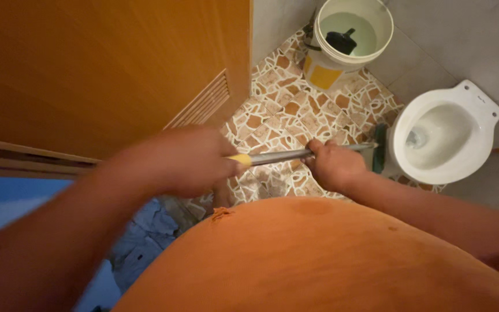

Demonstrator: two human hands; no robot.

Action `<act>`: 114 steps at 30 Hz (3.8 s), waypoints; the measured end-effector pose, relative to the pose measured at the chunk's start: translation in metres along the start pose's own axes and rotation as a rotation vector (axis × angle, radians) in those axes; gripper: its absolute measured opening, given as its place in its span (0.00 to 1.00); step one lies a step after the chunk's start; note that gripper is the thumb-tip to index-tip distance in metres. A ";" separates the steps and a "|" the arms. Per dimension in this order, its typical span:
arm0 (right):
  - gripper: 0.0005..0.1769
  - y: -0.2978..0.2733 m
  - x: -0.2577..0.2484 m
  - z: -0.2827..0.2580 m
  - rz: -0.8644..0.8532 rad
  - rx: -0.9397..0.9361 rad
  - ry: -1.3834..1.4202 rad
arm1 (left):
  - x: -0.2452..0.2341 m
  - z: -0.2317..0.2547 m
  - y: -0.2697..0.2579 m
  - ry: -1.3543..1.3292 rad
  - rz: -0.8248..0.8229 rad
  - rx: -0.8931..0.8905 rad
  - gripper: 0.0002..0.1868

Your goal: The person uses a floor squeegee to push water across the tiled bathroom floor, maneuvering around a bucket and the base of a toilet.

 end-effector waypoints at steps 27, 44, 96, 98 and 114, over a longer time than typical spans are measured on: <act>0.18 0.006 0.035 0.024 -0.010 0.016 0.049 | 0.021 0.044 0.006 0.081 0.072 0.077 0.19; 0.22 -0.041 -0.024 -0.002 0.044 -0.059 0.031 | -0.024 0.004 -0.027 0.043 -0.043 0.031 0.25; 0.17 0.033 -0.002 0.035 -0.021 0.044 0.051 | -0.005 0.062 0.013 0.089 0.127 0.113 0.14; 0.19 0.025 -0.008 0.035 -0.002 0.057 0.090 | -0.008 0.050 0.013 0.061 0.092 0.030 0.15; 0.34 0.060 0.014 0.100 -0.126 0.487 0.265 | 0.060 0.127 0.115 0.340 0.224 0.647 0.08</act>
Point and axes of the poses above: each hand's wrist, its own y-axis towards the middle knuckle, its own x-axis out of the palm, z = x × y, the point moved 6 cm from there along y, towards the middle knuckle, and after that the axes turned 15 degrees about z, right-handed, at the moved point
